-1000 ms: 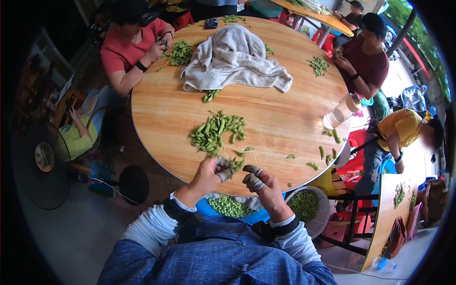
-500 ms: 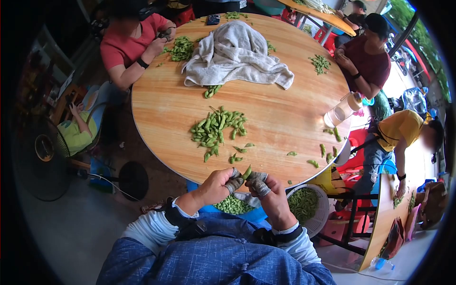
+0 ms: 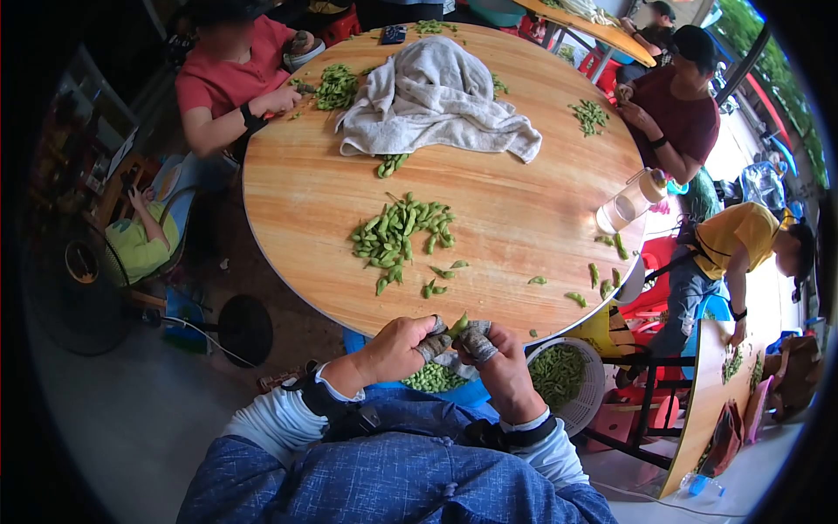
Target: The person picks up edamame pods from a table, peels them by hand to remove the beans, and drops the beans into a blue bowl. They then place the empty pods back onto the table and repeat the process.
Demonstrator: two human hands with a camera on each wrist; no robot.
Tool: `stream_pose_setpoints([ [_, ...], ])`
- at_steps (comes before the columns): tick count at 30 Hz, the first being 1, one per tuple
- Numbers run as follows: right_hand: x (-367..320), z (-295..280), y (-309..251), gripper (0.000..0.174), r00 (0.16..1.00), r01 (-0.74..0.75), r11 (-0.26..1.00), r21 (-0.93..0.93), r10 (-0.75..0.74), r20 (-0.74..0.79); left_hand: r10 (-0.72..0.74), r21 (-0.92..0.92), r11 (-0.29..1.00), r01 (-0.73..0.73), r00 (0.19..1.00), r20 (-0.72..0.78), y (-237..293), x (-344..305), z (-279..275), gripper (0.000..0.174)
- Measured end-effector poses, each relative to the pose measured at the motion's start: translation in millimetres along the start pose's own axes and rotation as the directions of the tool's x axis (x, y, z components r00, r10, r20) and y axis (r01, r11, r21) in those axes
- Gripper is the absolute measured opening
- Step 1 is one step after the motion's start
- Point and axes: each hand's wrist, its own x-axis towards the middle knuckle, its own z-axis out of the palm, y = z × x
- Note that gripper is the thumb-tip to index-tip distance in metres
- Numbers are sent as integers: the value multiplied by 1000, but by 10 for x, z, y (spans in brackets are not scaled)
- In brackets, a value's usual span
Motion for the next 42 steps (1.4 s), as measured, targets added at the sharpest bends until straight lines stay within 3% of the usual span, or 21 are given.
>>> stream_pose_setpoints([
  [8,-34,24,-47,11,999,41,999,-33,-41,9,-4,-203,979,11,999,39,-17,5,25,13],
  [10,-22,40,-24,11,997,73,995,-74,-75,-16,14,-292,956,-7,1000,21,-17,15,45,11],
  [13,35,-22,146,11,989,121,969,-217,-136,-57,9,-269,963,-2,1000,25,-88,26,54,14],
  [14,62,-40,189,11,985,138,951,-277,-162,-64,26,-135,990,-29,999,-25,-72,26,70,14],
  [16,44,12,112,10,982,135,974,-180,-155,-103,76,146,988,-58,989,-124,-29,12,107,14],
  [19,41,22,99,10,986,135,978,-160,-149,-80,278,580,806,-122,942,-187,1,27,150,18],
  [23,34,-42,86,11,1000,27,996,-83,-26,7,362,572,791,-218,920,-150,-68,-4,165,19],
  [26,65,-63,177,12,987,136,990,36,-139,80,306,350,908,-230,935,-180,-112,-5,202,17],
  [29,114,-115,245,13,980,133,984,121,-149,133,208,112,976,-186,948,-239,-179,-9,277,15],
  [32,138,-165,300,13,959,175,968,178,-208,190,175,-211,953,-216,965,-196,-157,-14,233,16],
  [35,145,-163,302,13,964,130,964,231,-177,197,25,-495,868,-40,999,-37,-301,-1,190,15],
  [38,129,-137,226,12,993,54,994,94,-64,99,19,-128,991,-41,985,-169,-127,16,179,16],
  [41,122,-77,222,12,987,146,987,-64,-142,75,219,221,962,-163,940,-261,-67,24,204,16],
  [42,120,-90,216,11,984,151,988,-35,-146,104,230,143,969,-200,943,-241,-49,30,193,16],
])
